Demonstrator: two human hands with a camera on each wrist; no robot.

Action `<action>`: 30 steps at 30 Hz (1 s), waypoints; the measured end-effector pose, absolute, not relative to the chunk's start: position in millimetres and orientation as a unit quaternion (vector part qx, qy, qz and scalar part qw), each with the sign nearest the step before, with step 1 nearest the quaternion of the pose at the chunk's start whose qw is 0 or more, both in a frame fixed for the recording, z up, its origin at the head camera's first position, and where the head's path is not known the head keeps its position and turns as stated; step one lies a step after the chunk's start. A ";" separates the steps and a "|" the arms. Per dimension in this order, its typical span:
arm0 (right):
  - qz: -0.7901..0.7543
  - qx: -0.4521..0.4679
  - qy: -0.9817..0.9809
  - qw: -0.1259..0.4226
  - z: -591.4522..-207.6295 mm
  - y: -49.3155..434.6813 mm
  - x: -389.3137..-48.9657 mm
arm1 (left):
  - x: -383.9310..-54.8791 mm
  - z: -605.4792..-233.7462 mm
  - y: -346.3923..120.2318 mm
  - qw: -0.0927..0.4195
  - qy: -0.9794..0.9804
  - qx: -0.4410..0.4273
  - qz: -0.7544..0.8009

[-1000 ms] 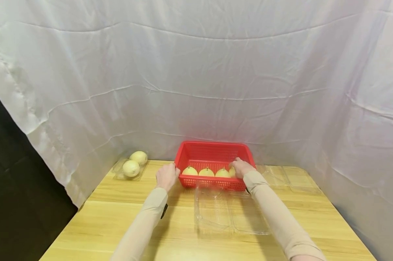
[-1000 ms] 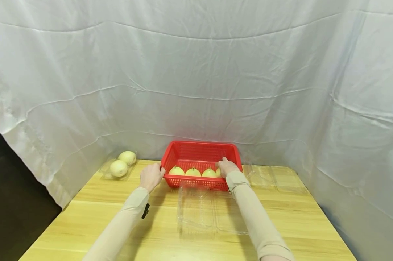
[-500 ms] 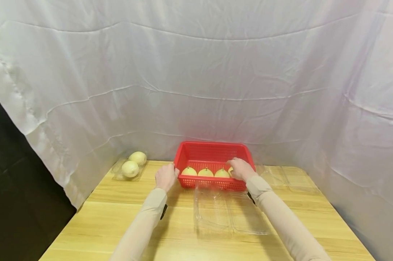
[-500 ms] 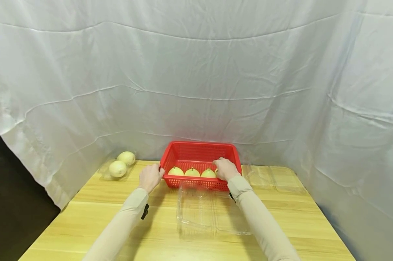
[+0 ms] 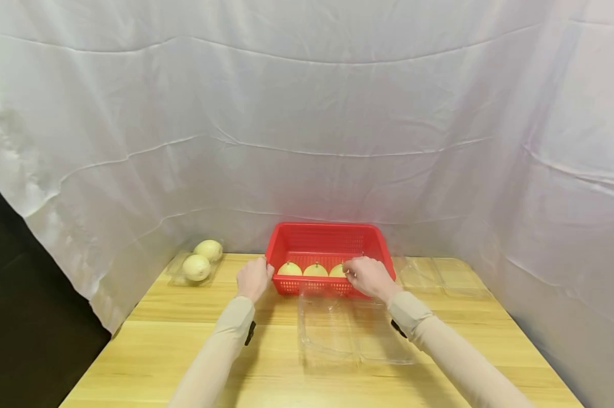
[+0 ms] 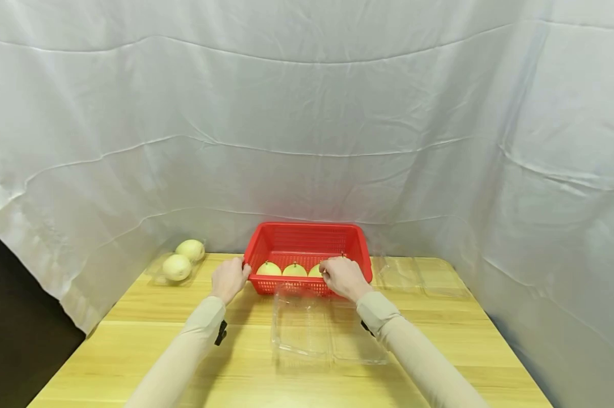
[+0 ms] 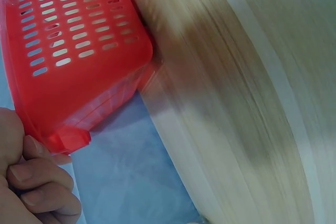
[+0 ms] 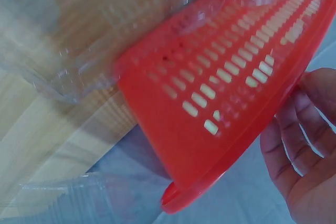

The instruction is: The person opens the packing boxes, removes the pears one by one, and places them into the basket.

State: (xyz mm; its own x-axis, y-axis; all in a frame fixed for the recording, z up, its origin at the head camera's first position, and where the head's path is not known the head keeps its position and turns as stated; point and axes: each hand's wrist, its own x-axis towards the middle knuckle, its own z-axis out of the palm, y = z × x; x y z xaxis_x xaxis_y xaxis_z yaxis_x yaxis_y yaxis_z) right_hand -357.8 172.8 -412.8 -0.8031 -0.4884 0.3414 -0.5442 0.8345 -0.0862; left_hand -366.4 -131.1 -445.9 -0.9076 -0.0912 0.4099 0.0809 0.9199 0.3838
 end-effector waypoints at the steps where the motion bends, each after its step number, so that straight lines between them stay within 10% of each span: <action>1: 0.090 0.279 -0.943 0.158 -413.9 171.7 -355.6 | -366.5 -445.4 -131.8 0.213 -0.956 0.002 -0.200; 14: 0.076 0.345 -0.919 0.178 -429.8 161.0 -330.7 | -363.1 -447.6 -145.7 0.212 -0.954 -0.014 -0.212; 30: 0.149 0.250 -0.956 0.027 -452.8 141.9 -299.8 | -359.7 -440.3 -148.0 0.197 -0.966 -0.014 -0.166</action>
State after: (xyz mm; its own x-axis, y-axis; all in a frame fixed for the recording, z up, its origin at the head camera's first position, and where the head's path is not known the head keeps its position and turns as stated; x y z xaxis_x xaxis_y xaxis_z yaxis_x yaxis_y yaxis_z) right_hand -299.8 141.9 -452.8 -0.8736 -0.4700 0.1257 -0.4860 0.8305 -0.2722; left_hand -359.7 -148.0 -440.3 -0.9223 -0.0383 0.3845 0.0924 0.9443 0.3158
